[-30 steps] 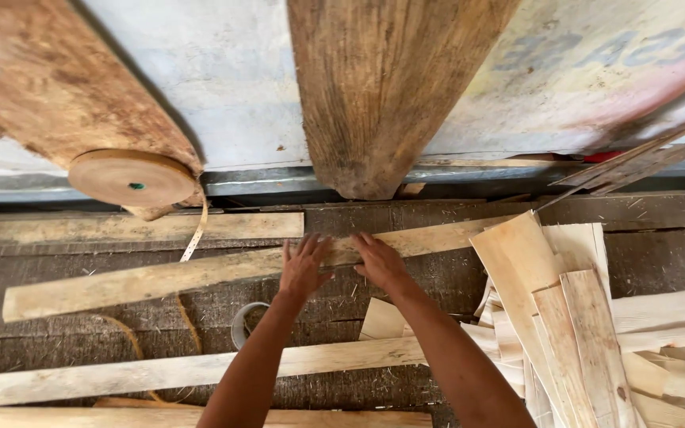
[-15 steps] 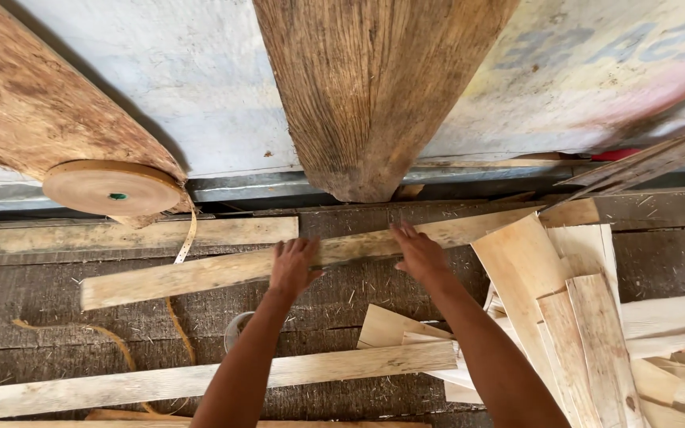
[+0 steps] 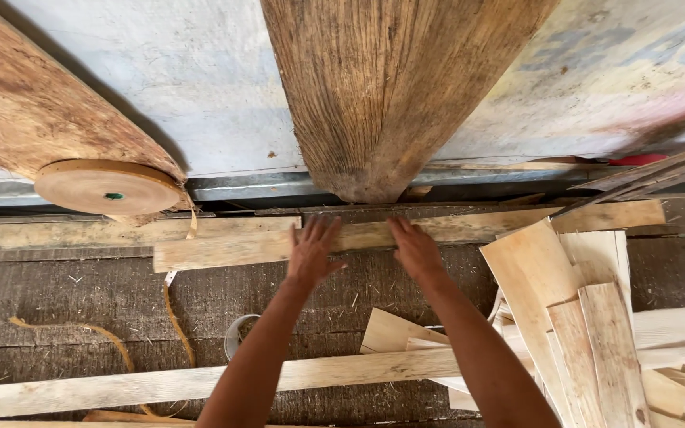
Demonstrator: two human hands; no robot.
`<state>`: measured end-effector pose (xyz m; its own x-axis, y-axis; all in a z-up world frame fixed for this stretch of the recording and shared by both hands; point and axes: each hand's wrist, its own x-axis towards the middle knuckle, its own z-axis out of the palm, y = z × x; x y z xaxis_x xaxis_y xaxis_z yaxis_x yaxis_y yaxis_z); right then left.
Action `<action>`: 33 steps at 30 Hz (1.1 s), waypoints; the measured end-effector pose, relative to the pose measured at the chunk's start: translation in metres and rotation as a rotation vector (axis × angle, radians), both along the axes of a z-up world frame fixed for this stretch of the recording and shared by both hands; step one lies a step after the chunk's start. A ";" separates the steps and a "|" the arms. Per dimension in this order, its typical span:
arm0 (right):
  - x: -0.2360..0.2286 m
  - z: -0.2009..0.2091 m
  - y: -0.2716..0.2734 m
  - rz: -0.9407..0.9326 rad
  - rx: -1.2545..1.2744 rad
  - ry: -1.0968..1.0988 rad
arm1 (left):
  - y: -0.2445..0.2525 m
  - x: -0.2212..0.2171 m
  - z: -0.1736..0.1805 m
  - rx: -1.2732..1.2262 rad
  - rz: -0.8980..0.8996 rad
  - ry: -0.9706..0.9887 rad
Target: Sorting and trimming thin wood veneer strips using a utility knife.
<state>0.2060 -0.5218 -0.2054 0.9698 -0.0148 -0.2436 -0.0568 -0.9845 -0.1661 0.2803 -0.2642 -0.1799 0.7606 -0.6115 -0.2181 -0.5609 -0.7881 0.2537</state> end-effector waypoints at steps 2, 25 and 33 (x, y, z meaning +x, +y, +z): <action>-0.002 0.002 -0.019 -0.037 -0.023 0.009 | 0.022 0.009 0.013 0.077 0.033 0.032; 0.031 -0.004 0.038 0.009 0.046 -0.029 | -0.029 0.009 -0.017 -0.053 0.120 0.006; 0.014 -0.015 -0.010 -0.089 -0.014 -0.059 | 0.025 0.004 -0.048 -0.272 0.762 0.019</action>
